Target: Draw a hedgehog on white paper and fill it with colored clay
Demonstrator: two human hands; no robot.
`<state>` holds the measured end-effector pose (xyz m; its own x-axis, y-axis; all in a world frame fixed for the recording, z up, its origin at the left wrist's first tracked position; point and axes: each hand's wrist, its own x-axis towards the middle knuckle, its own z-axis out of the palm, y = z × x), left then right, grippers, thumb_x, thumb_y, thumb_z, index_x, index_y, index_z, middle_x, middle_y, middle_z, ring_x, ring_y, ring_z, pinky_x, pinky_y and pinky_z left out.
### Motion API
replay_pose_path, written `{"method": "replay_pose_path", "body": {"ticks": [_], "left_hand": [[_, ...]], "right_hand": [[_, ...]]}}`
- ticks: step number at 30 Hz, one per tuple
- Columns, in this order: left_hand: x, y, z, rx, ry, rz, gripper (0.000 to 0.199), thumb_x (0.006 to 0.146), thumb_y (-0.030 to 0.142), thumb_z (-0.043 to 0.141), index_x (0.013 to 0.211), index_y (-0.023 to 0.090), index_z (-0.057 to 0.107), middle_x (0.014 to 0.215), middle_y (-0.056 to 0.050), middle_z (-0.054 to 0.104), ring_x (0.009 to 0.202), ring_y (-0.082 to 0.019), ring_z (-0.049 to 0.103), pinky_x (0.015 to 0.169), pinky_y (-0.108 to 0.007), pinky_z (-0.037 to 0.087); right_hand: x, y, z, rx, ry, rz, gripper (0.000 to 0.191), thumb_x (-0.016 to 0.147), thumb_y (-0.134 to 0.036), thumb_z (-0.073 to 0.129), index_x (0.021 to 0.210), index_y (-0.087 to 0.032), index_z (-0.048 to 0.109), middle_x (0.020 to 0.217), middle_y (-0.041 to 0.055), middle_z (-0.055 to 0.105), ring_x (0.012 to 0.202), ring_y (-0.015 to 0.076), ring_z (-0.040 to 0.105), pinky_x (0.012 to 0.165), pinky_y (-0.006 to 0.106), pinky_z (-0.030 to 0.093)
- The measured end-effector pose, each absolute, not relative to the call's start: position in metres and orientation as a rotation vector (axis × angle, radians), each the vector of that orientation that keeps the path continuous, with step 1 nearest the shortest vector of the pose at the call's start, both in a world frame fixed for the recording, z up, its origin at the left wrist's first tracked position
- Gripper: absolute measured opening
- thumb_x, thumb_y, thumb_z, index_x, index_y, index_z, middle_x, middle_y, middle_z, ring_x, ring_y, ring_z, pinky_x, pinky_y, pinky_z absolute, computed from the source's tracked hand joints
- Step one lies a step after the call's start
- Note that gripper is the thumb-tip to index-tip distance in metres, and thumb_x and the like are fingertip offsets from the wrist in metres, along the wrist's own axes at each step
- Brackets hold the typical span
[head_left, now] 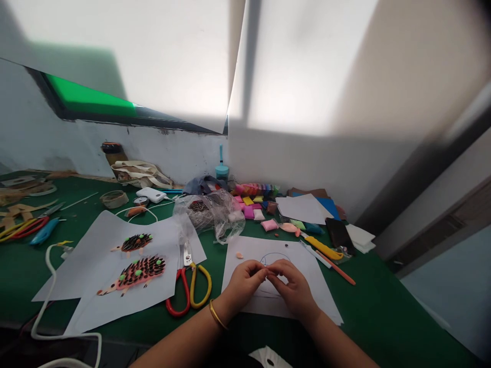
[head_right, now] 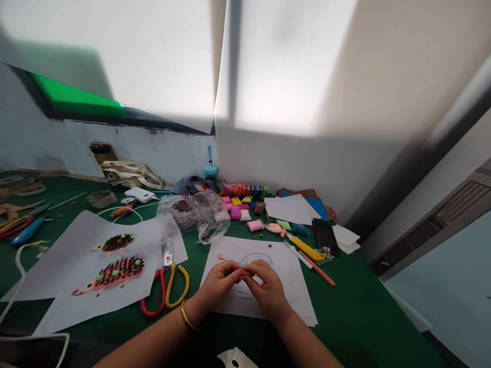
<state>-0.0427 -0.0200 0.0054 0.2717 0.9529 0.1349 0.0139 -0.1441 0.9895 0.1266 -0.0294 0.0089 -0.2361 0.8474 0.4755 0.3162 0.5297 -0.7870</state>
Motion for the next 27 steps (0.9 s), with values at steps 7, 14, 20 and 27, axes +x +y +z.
{"method": "replay_pose_path", "body": {"ticks": [7, 14, 20, 27], "left_hand": [[-0.0418, -0.0191, 0.0069, 1.394, 0.889, 1.077, 0.024, 0.081, 0.039, 0.065, 0.083, 0.016, 0.066, 0.084, -0.006, 0.069, 0.081, -0.02, 0.061, 0.075, -0.03, 0.046], [-0.0426, -0.0175, 0.0019, 1.46, 1.025, 1.166, 0.023, 0.08, 0.039, 0.064, 0.079, 0.016, 0.065, 0.078, -0.004, 0.065, 0.075, -0.018, 0.057, 0.071, -0.029, 0.045], [-0.0422, -0.0187, 0.0009, 1.486, 1.022, 1.15, 0.029, 0.081, 0.036, 0.064, 0.103, 0.018, 0.068, 0.097, -0.006, 0.069, 0.084, -0.019, 0.06, 0.076, -0.03, 0.046], [-0.0401, -0.0183, 0.0016, 1.538, 1.097, 1.155, 0.018, 0.077, 0.034, 0.067, 0.077, 0.016, 0.07, 0.076, -0.005, 0.067, 0.071, -0.017, 0.057, 0.065, -0.028, 0.044]], "right_hand": [[0.1257, -0.03, 0.0052, -0.991, -1.783, 0.704, 0.013, 0.087, -0.03, 0.062, 0.096, -0.024, 0.07, 0.087, 0.0039, 0.065, 0.079, 0.018, 0.059, 0.073, 0.031, 0.051], [0.1264, -0.0303, 0.0031, -1.131, -1.746, 0.695, 0.007, 0.085, -0.027, 0.059, 0.085, -0.022, 0.064, 0.08, 0.0017, 0.063, 0.073, 0.0171, 0.055, 0.069, 0.029, 0.047], [0.1245, -0.0306, 0.0041, -1.185, -1.738, 0.717, 0.012, 0.085, -0.024, 0.054, 0.074, -0.021, 0.059, 0.073, 0.0004, 0.059, 0.071, 0.0162, 0.052, 0.068, 0.028, 0.044], [0.1245, -0.0296, 0.0011, -1.186, -1.773, 0.752, 0.009, 0.084, -0.022, 0.053, 0.08, -0.021, 0.061, 0.078, 0.0013, 0.061, 0.074, 0.0171, 0.053, 0.069, 0.029, 0.044]]}}
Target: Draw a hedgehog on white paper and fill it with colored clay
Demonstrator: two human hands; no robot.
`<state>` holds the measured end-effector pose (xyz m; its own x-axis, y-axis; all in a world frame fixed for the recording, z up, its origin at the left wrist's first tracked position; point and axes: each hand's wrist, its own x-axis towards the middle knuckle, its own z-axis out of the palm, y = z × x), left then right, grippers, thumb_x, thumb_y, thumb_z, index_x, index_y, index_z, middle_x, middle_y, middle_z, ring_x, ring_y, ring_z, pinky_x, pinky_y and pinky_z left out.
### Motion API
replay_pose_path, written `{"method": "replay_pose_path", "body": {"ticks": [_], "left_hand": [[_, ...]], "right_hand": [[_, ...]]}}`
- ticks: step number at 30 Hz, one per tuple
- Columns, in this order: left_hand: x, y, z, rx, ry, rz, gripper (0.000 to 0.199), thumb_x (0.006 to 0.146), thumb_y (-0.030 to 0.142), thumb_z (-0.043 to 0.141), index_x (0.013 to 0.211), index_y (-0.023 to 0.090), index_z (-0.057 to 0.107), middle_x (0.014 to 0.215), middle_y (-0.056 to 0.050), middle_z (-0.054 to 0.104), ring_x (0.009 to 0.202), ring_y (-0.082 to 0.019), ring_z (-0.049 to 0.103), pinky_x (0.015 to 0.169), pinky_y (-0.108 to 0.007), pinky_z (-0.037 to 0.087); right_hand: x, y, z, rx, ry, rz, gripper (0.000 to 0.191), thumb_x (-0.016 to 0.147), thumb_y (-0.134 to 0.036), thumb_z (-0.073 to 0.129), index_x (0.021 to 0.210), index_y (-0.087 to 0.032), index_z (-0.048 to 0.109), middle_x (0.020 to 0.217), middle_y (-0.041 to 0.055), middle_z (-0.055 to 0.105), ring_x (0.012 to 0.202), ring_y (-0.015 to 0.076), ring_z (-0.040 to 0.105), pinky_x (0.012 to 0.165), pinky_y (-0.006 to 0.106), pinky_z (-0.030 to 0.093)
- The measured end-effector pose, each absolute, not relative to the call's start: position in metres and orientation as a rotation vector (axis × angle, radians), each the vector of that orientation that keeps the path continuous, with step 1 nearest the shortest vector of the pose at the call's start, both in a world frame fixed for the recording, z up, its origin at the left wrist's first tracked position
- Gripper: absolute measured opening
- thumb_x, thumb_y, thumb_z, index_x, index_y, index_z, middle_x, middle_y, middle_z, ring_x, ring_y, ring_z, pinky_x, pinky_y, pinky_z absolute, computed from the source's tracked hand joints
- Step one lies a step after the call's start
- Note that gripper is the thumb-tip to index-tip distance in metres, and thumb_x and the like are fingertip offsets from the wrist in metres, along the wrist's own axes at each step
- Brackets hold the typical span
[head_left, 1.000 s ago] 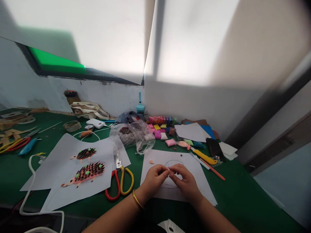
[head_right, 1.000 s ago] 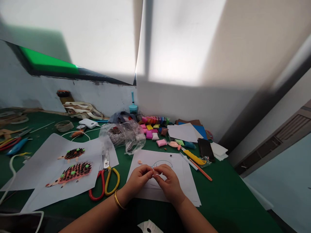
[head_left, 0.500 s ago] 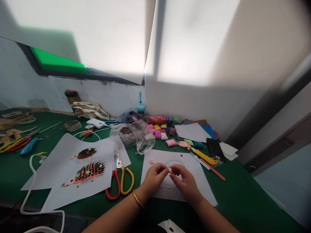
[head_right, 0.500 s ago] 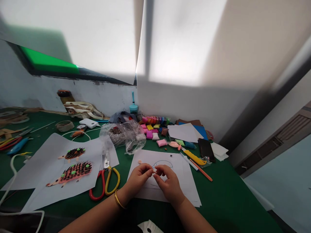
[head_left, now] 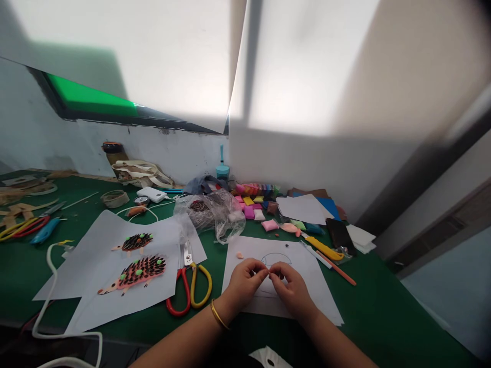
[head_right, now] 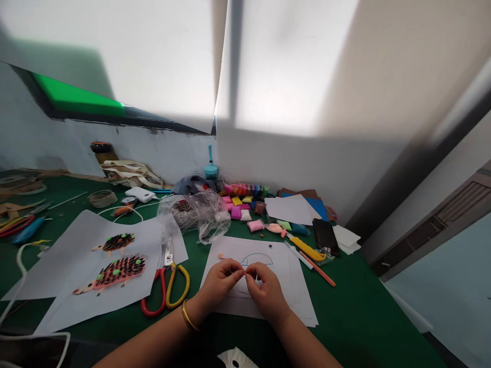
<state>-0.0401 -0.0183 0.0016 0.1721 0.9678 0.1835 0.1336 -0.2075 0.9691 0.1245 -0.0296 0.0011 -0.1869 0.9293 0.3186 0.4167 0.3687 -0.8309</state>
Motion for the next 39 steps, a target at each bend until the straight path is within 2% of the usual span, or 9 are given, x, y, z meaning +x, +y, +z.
{"method": "replay_pose_path", "body": {"ticks": [3, 8, 10, 12, 15, 23, 27, 31, 39], "left_hand": [[-0.041, -0.017, 0.001, 1.484, 1.036, 1.142, 0.02, 0.077, 0.035, 0.068, 0.081, 0.015, 0.071, 0.08, -0.006, 0.069, 0.077, -0.019, 0.06, 0.073, -0.03, 0.046], [-0.042, -0.016, -0.001, 1.311, 0.885, 1.14, 0.045, 0.085, 0.047, 0.059, 0.117, 0.016, 0.064, 0.085, -0.006, 0.07, 0.08, -0.02, 0.063, 0.077, -0.034, 0.048], [-0.041, -0.015, -0.002, 1.282, 0.857, 1.142, 0.042, 0.082, 0.046, 0.064, 0.112, 0.017, 0.065, 0.088, -0.006, 0.07, 0.084, -0.02, 0.062, 0.079, -0.033, 0.047], [-0.041, -0.015, -0.002, 1.29, 0.849, 1.145, 0.033, 0.078, 0.043, 0.07, 0.097, 0.016, 0.069, 0.09, -0.006, 0.069, 0.087, -0.02, 0.062, 0.082, -0.032, 0.046], [-0.041, -0.015, 0.002, 1.277, 0.852, 1.172, 0.027, 0.076, 0.042, 0.072, 0.082, 0.016, 0.068, 0.084, -0.005, 0.069, 0.085, -0.02, 0.062, 0.082, -0.031, 0.046], [-0.038, -0.017, 0.001, 1.306, 0.927, 1.14, 0.025, 0.075, 0.039, 0.072, 0.079, 0.016, 0.063, 0.074, -0.004, 0.067, 0.073, -0.017, 0.062, 0.07, -0.028, 0.047], [-0.037, -0.018, -0.005, 1.537, 1.079, 1.113, 0.022, 0.08, 0.039, 0.067, 0.084, 0.017, 0.067, 0.078, -0.004, 0.066, 0.072, -0.016, 0.058, 0.066, -0.027, 0.045], [-0.038, -0.02, -0.007, 1.581, 1.118, 1.108, 0.025, 0.08, 0.036, 0.066, 0.098, 0.02, 0.059, 0.074, 0.001, 0.063, 0.067, -0.014, 0.056, 0.059, -0.025, 0.042], [-0.037, -0.018, -0.003, 1.527, 1.065, 1.165, 0.026, 0.078, 0.032, 0.067, 0.098, 0.02, 0.055, 0.08, 0.0, 0.063, 0.068, -0.013, 0.055, 0.062, -0.025, 0.041]], "right_hand": [[0.124, -0.029, 0.001, -1.201, -1.76, 0.769, 0.009, 0.083, -0.024, 0.055, 0.077, -0.021, 0.06, 0.076, 0.0013, 0.061, 0.073, 0.0173, 0.053, 0.068, 0.029, 0.043], [0.125, -0.029, 0.001, -1.169, -1.639, 0.843, 0.014, 0.087, -0.031, 0.055, 0.078, -0.021, 0.06, 0.076, 0.0012, 0.06, 0.073, 0.0173, 0.053, 0.069, 0.029, 0.044], [0.125, -0.029, 0.001, -1.15, -1.597, 0.866, 0.016, 0.088, -0.034, 0.055, 0.079, -0.021, 0.06, 0.079, 0.0018, 0.061, 0.075, 0.0178, 0.054, 0.07, 0.029, 0.044], [0.125, -0.029, 0.002, -1.145, -1.615, 0.884, 0.017, 0.088, -0.036, 0.056, 0.081, -0.021, 0.062, 0.081, 0.0023, 0.062, 0.076, 0.0181, 0.055, 0.071, 0.029, 0.045], [0.124, -0.029, 0.003, -1.158, -1.695, 0.873, 0.016, 0.086, -0.036, 0.059, 0.081, -0.021, 0.064, 0.08, 0.0022, 0.064, 0.075, 0.018, 0.054, 0.071, 0.029, 0.044], [0.131, -0.026, -0.004, -1.13, -1.627, 0.778, 0.017, 0.09, -0.036, 0.054, 0.093, -0.022, 0.063, 0.091, 0.0036, 0.065, 0.082, 0.0186, 0.057, 0.074, 0.03, 0.046], [0.131, -0.025, -0.004, -1.109, -1.69, 0.823, 0.019, 0.091, -0.036, 0.052, 0.092, -0.022, 0.065, 0.091, 0.0037, 0.065, 0.084, 0.0191, 0.058, 0.076, 0.031, 0.046], [0.129, -0.024, -0.002, -1.153, -1.679, 0.86, 0.019, 0.09, -0.035, 0.051, 0.093, -0.022, 0.065, 0.094, 0.0044, 0.066, 0.087, 0.0201, 0.059, 0.075, 0.031, 0.046], [0.127, -0.024, -0.001, -1.195, -1.682, 0.85, 0.018, 0.086, -0.035, 0.056, 0.077, -0.021, 0.062, 0.076, 0.0017, 0.061, 0.071, 0.0178, 0.054, 0.067, 0.03, 0.045]]}}
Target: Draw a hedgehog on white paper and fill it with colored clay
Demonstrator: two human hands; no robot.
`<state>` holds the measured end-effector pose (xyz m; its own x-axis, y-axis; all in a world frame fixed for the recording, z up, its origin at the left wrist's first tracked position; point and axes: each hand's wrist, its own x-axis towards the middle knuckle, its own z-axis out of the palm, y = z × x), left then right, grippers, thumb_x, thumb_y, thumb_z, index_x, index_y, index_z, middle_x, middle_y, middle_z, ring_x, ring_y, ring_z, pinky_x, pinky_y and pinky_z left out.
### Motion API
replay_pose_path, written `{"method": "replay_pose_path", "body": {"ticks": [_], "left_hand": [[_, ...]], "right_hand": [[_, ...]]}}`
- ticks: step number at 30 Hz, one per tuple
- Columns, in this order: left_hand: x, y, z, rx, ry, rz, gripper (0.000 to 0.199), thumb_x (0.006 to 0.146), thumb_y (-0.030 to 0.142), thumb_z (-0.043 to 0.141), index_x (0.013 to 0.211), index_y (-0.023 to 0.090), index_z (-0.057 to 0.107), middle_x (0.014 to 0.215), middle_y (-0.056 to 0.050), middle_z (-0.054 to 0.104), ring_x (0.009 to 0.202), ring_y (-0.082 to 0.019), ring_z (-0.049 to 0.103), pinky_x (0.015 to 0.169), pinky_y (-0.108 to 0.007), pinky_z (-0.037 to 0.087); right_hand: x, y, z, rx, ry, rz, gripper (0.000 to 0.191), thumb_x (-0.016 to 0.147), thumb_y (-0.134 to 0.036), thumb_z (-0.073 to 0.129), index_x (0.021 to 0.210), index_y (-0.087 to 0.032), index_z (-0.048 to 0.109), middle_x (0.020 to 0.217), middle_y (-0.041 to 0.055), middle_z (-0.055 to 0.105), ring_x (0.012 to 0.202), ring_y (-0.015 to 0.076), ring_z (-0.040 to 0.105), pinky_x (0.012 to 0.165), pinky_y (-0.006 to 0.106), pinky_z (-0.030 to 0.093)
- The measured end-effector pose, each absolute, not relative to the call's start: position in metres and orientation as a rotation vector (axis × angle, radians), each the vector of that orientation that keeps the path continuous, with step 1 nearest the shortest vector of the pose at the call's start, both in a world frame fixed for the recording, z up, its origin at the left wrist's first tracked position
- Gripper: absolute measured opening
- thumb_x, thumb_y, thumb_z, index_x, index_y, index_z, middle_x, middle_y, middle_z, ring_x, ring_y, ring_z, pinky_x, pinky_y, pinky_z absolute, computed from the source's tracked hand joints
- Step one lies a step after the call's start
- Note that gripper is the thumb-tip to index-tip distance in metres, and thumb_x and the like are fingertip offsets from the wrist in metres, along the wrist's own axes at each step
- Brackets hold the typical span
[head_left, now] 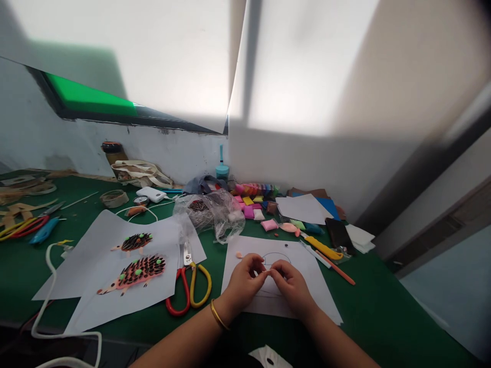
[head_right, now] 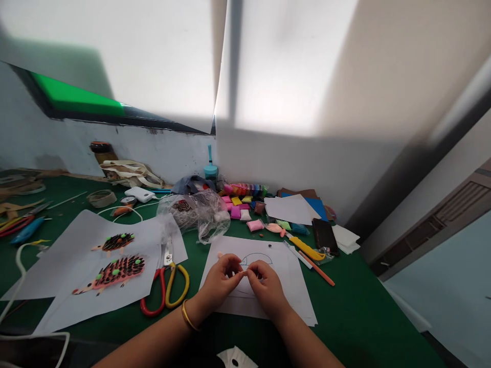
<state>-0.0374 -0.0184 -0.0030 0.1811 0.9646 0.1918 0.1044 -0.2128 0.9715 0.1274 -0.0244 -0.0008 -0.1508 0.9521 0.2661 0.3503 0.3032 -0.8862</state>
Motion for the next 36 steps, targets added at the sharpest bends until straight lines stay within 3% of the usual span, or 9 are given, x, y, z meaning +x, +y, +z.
{"method": "replay_pose_path", "body": {"ticks": [8, 14, 19, 22, 28, 33, 35, 36], "left_hand": [[-0.0385, -0.0195, -0.0001, 1.518, 1.03, 1.199, 0.026, 0.077, 0.023, 0.065, 0.101, 0.019, 0.058, 0.079, -0.001, 0.063, 0.069, -0.014, 0.055, 0.065, -0.026, 0.042], [-0.0415, -0.0204, -0.0011, 1.574, 1.031, 1.141, 0.03, 0.087, 0.032, 0.057, 0.114, 0.02, 0.061, 0.094, -0.005, 0.066, 0.084, -0.018, 0.06, 0.074, -0.03, 0.045], [-0.0427, -0.0192, -0.0039, 1.769, 1.185, 1.111, 0.017, 0.085, 0.034, 0.059, 0.084, 0.02, 0.068, 0.084, -0.004, 0.066, 0.076, -0.018, 0.057, 0.067, -0.029, 0.042], [-0.0425, -0.0186, -0.0053, 1.781, 1.197, 1.117, 0.016, 0.085, 0.033, 0.059, 0.08, 0.019, 0.067, 0.08, -0.004, 0.065, 0.075, -0.019, 0.057, 0.068, -0.029, 0.042], [-0.0422, -0.0195, -0.0055, 1.646, 1.08, 1.164, 0.033, 0.094, 0.039, 0.044, 0.115, 0.021, 0.064, 0.097, -0.006, 0.067, 0.083, -0.019, 0.061, 0.079, -0.033, 0.046], [-0.042, -0.0189, -0.0046, 1.729, 1.168, 1.138, 0.022, 0.085, 0.04, 0.06, 0.087, 0.02, 0.069, 0.086, -0.005, 0.066, 0.079, -0.019, 0.058, 0.068, -0.029, 0.043], [-0.0418, -0.0184, -0.0037, 1.696, 1.19, 1.143, 0.023, 0.084, 0.04, 0.061, 0.082, 0.019, 0.068, 0.081, -0.004, 0.066, 0.074, -0.018, 0.057, 0.065, -0.028, 0.042], [-0.0415, -0.0182, -0.0031, 1.666, 1.177, 1.142, 0.023, 0.084, 0.04, 0.061, 0.081, 0.018, 0.068, 0.08, -0.004, 0.066, 0.074, -0.018, 0.057, 0.065, -0.028, 0.042]], "right_hand": [[0.1256, -0.0273, 0.0019, -1.195, -1.743, 0.862, 0.018, 0.087, -0.033, 0.055, 0.074, -0.021, 0.059, 0.073, 0.0008, 0.057, 0.07, 0.0172, 0.051, 0.065, 0.029, 0.043], [0.1253, -0.0271, 0.0011, -1.191, -1.735, 0.816, 0.021, 0.089, -0.034, 0.053, 0.074, -0.021, 0.058, 0.073, 0.0005, 0.057, 0.07, 0.0166, 0.052, 0.066, 0.029, 0.043], [0.1246, -0.0277, -0.0002, -1.182, -1.796, 0.765, 0.018, 0.088, -0.032, 0.054, 0.077, -0.021, 0.062, 0.075, 0.0014, 0.06, 0.071, 0.0172, 0.054, 0.067, 0.029, 0.044], [0.1245, -0.0279, -0.001, -1.186, -1.812, 0.757, 0.018, 0.088, -0.031, 0.053, 0.076, -0.021, 0.061, 0.074, 0.0012, 0.06, 0.071, 0.0172, 0.054, 0.066, 0.029, 0.044], [0.1255, -0.0278, 0.0005, -1.177, -1.759, 0.76, 0.018, 0.089, -0.031, 0.053, 0.075, -0.021, 0.06, 0.074, 0.0009, 0.059, 0.07, 0.0167, 0.054, 0.066, 0.029, 0.044], [0.1258, -0.0285, 0.0003, -1.199, -1.792, 0.712, 0.015, 0.088, -0.031, 0.054, 0.08, -0.021, 0.062, 0.077, 0.0021, 0.061, 0.072, 0.0179, 0.055, 0.067, 0.031, 0.046], [0.1261, -0.0285, -0.0008, -1.186, -1.793, 0.644, 0.012, 0.084, -0.03, 0.06, 0.093, -0.022, 0.062, 0.084, 0.0032, 0.062, 0.077, 0.0192, 0.057, 0.07, 0.032, 0.048], [0.1262, -0.0284, -0.0012, -1.161, -1.798, 0.612, 0.02, 0.082, -0.029, 0.063, 0.101, -0.022, 0.062, 0.09, 0.0043, 0.063, 0.081, 0.0201, 0.057, 0.073, 0.034, 0.049]]}}
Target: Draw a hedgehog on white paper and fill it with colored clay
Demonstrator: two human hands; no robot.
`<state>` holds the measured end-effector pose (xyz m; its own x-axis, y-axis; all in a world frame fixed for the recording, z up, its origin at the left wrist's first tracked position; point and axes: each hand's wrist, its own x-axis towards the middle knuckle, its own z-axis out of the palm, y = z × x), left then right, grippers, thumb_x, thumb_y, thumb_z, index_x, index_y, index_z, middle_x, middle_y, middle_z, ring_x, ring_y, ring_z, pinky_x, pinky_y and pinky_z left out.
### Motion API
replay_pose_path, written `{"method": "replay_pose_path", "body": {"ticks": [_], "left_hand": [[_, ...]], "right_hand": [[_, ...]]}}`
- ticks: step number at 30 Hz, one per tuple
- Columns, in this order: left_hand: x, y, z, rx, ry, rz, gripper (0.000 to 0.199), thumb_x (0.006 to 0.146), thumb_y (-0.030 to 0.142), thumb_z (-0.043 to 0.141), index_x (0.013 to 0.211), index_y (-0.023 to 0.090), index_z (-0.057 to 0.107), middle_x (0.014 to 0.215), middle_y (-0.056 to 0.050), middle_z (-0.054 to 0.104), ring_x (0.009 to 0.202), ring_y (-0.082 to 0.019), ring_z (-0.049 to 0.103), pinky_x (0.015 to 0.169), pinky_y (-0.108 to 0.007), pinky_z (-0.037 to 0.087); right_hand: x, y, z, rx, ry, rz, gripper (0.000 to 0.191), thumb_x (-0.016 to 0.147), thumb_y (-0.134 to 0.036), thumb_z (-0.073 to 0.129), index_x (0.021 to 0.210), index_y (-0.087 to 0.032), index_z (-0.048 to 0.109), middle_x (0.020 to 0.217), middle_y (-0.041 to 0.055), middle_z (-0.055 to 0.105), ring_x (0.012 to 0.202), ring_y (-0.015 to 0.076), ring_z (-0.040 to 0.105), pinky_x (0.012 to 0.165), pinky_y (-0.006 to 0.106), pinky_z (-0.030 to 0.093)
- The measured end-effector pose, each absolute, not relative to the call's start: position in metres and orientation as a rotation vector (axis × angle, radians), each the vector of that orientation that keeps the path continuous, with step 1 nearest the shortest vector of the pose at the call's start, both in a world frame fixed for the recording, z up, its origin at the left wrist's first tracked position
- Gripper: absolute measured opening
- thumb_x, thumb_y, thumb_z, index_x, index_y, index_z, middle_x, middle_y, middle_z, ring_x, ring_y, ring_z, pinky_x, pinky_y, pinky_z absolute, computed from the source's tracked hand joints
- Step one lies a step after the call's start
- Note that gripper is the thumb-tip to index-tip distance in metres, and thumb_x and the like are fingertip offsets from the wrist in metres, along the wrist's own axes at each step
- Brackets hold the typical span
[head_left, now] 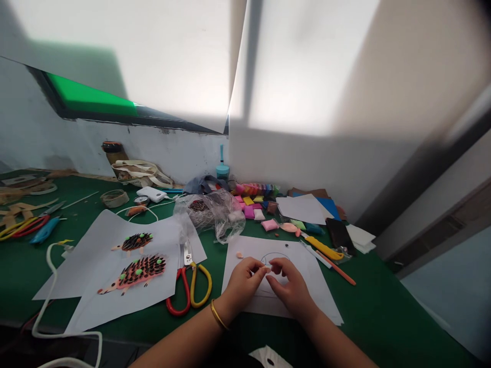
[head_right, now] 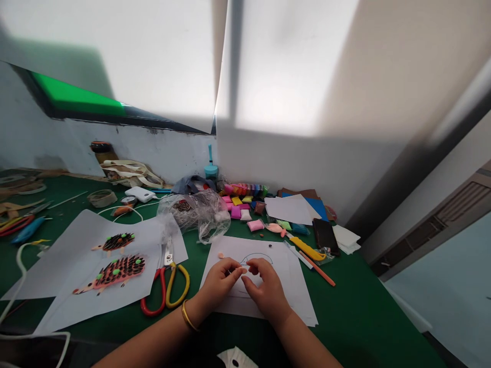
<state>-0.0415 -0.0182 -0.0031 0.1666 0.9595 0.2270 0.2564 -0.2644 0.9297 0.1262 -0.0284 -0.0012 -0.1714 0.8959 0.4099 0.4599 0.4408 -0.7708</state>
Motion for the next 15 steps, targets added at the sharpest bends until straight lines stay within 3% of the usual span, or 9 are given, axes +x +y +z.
{"method": "replay_pose_path", "body": {"ticks": [3, 15], "left_hand": [[-0.0401, -0.0185, -0.001, 1.546, 1.067, 1.108, 0.023, 0.082, 0.04, 0.062, 0.08, 0.017, 0.068, 0.079, -0.004, 0.068, 0.074, -0.019, 0.058, 0.066, -0.028, 0.043], [-0.0383, -0.018, 0.0007, 1.403, 0.925, 1.035, 0.023, 0.077, 0.039, 0.067, 0.078, 0.016, 0.069, 0.076, -0.003, 0.067, 0.074, -0.018, 0.059, 0.069, -0.027, 0.045]], "right_hand": [[0.1258, -0.0284, -0.0016, -1.067, -1.846, 0.558, 0.033, 0.081, -0.024, 0.065, 0.113, -0.025, 0.06, 0.104, 0.0068, 0.062, 0.094, 0.0226, 0.058, 0.083, 0.038, 0.049], [0.1228, -0.0299, 0.0018, -1.006, -1.842, 0.594, 0.006, 0.082, -0.018, 0.06, 0.084, -0.024, 0.062, 0.083, 0.0035, 0.06, 0.082, 0.0203, 0.056, 0.075, 0.034, 0.048]]}}
